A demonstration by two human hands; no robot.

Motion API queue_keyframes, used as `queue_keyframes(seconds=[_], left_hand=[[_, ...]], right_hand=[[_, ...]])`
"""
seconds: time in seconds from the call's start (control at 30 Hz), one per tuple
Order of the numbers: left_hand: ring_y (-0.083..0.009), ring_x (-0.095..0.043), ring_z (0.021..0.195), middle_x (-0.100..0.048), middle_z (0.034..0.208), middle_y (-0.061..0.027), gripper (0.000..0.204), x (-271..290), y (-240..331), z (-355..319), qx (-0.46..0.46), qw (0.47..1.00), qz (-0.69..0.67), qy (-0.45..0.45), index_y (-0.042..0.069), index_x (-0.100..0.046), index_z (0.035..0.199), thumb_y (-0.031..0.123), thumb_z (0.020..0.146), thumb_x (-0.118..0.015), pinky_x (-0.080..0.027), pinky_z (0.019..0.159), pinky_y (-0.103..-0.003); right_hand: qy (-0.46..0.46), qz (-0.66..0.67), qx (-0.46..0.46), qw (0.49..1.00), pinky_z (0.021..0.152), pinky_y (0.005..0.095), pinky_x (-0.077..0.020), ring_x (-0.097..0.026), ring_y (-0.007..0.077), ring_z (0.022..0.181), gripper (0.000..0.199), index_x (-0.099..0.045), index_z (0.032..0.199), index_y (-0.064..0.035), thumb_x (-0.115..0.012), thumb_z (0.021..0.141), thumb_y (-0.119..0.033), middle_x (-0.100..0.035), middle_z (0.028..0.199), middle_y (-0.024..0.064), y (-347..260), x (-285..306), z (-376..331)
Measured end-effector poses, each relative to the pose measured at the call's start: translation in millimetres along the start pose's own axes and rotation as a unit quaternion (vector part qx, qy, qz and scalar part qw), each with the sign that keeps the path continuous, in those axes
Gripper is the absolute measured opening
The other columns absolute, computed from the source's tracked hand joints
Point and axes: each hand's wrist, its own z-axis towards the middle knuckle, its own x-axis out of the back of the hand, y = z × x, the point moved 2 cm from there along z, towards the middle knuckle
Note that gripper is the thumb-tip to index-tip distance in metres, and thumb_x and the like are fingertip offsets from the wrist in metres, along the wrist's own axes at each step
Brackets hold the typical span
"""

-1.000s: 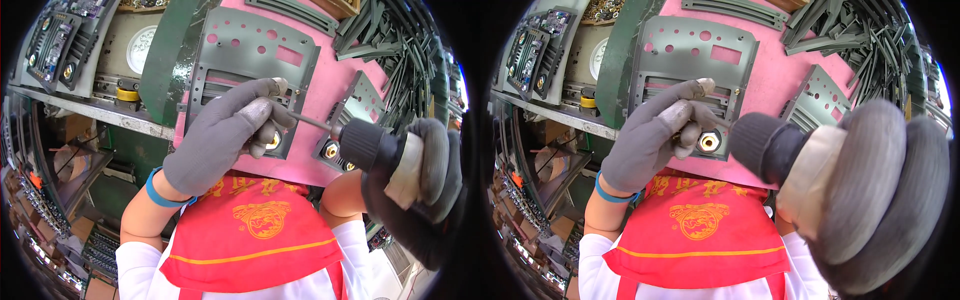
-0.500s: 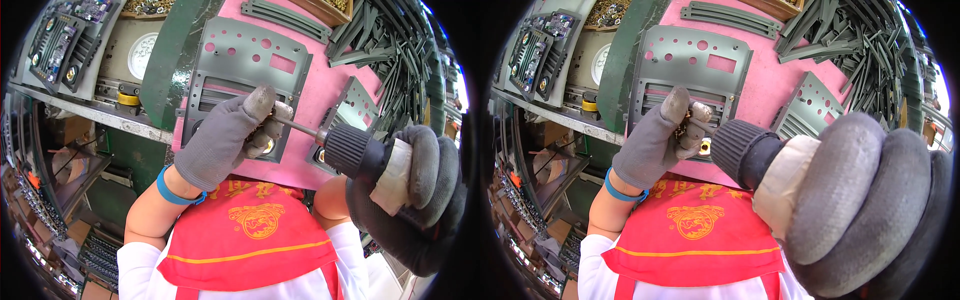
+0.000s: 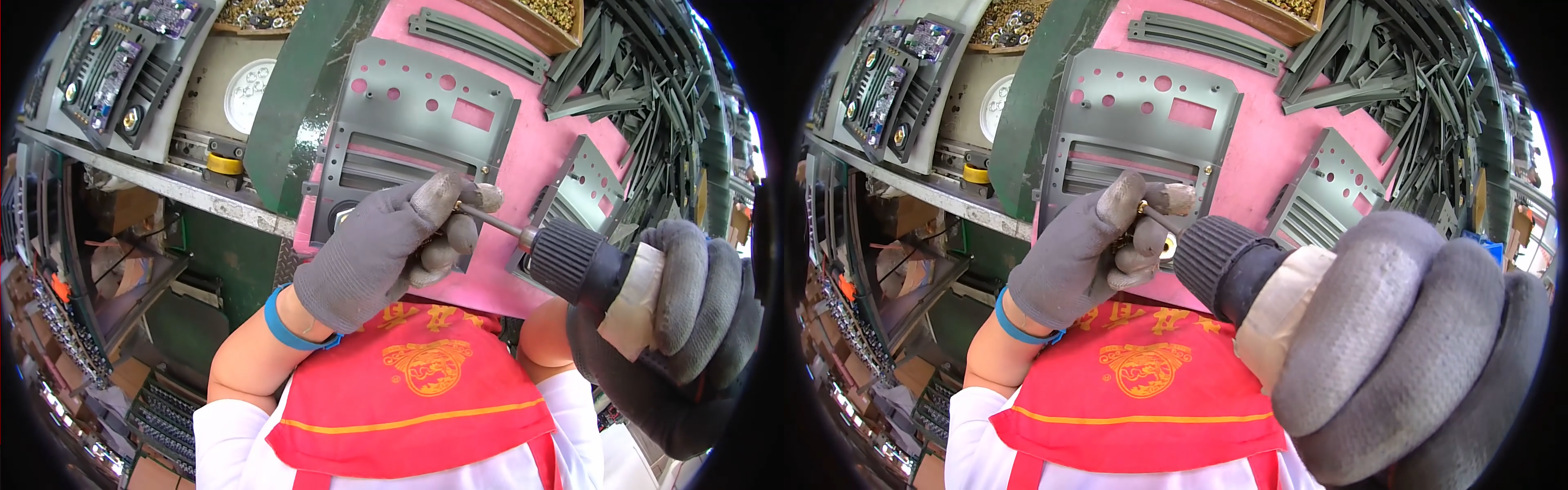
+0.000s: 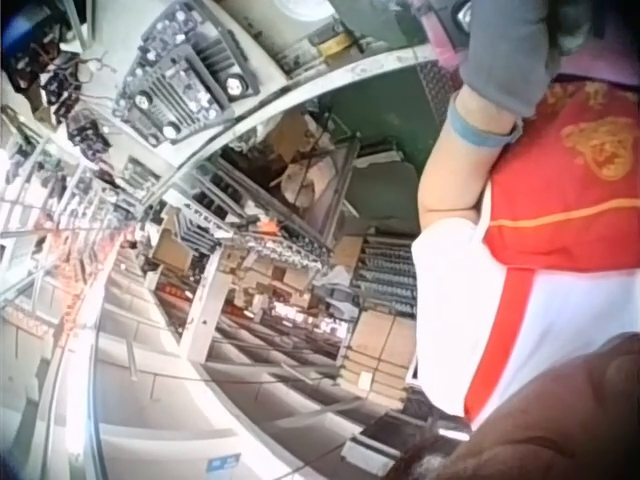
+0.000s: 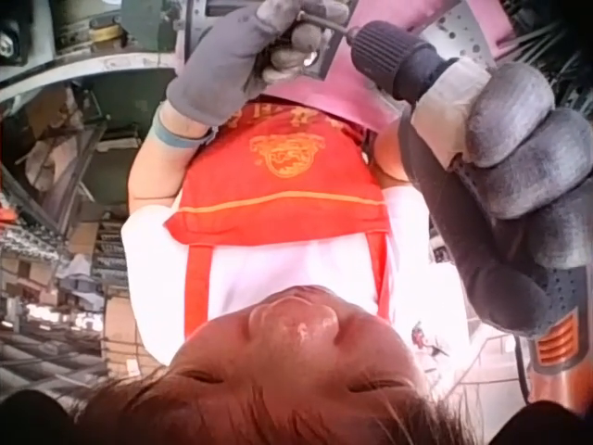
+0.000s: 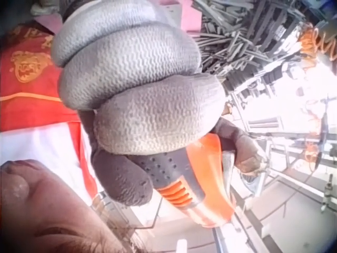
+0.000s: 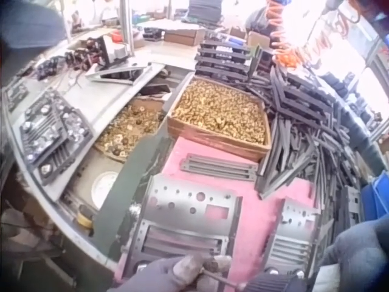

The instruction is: Manually assemble metal panels by inserting screws and using an electric screwdriver to secure components in an industrial workshop.

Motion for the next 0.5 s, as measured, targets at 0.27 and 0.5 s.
queue_keyframes(seconds=[0.27, 0.5], left_hand=[[-0.0211, -0.051, 0.062, -0.053, 0.074, -0.0057, 0.035, -4, 15, -42, -0.266, 0.630, 0.715, 0.144, 0.013, -0.070, 0.108, 0.026, 0.077, -0.078, -0.042, 0.054, -0.030], [-0.0178, -0.049, 0.057, -0.044, 0.065, -0.0006, 0.024, 31, -19, -50, -0.347, 0.398, 0.837, 0.142, 0.011, -0.068, 0.096, 0.019, 0.075, -0.076, -0.038, 0.048, -0.032]], right_hand=[[0.049, -0.034, 0.000, 0.998, 0.070, 0.0395, -0.0432, -0.049, 0.0280, 0.080, 0.035, -0.052, 0.093, -0.0050, -0.059, 0.089, -0.039, -0.052, 0.088, 0.0141, -12, 4, -13], [0.105, -0.070, -0.002, 0.992, 0.070, 0.0387, -0.0428, -0.048, 0.0272, 0.079, 0.035, -0.051, 0.093, -0.0054, -0.059, 0.089, -0.039, -0.051, 0.087, 0.0134, -19, 19, -32]])
